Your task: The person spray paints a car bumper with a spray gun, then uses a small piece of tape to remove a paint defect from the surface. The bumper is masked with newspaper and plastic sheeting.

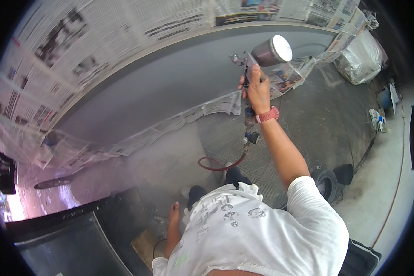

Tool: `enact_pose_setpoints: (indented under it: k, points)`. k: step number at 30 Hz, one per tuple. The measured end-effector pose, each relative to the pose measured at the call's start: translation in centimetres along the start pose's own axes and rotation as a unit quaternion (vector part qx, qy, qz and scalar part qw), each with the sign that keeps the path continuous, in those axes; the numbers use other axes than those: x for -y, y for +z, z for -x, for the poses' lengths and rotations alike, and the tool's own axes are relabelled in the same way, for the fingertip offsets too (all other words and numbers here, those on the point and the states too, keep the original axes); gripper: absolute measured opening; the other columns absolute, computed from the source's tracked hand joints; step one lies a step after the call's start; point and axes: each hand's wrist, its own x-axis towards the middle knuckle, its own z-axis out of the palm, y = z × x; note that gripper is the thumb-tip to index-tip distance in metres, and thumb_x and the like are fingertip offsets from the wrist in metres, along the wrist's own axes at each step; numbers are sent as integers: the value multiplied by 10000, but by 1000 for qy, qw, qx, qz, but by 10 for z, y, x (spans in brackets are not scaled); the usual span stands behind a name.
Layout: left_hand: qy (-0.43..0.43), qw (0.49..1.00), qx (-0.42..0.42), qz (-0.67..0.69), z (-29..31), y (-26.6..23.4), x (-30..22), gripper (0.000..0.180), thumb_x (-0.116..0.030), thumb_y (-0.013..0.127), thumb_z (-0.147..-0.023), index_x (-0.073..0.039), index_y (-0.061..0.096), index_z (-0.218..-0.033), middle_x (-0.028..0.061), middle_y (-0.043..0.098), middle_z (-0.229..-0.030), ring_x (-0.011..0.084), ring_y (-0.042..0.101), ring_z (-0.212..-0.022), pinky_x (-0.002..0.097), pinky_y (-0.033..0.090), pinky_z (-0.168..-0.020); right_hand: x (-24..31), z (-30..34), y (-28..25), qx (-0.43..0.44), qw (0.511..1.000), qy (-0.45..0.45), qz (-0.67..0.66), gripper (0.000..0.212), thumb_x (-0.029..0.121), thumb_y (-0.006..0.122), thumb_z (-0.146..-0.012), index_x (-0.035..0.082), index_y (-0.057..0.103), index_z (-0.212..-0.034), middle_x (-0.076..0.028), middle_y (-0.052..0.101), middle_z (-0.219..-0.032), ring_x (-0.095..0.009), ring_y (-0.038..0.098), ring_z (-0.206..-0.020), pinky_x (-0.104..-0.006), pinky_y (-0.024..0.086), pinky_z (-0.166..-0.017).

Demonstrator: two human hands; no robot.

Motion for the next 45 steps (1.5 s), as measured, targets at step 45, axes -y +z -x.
enact_pose_setpoints:
  k: [45]
  points:
    - [-141, 974, 5, 176, -35, -109, 217, 696, -580, 547, -1050, 34, 619, -1370, 188, 657, -1305, 317, 618, -1140, 442, 475, -992, 2, 156, 289, 129, 984, -72, 97, 462, 451, 491, -1121, 23, 657, -1174, -21, 608, -666, -90, 533, -517, -277, 430, -481]
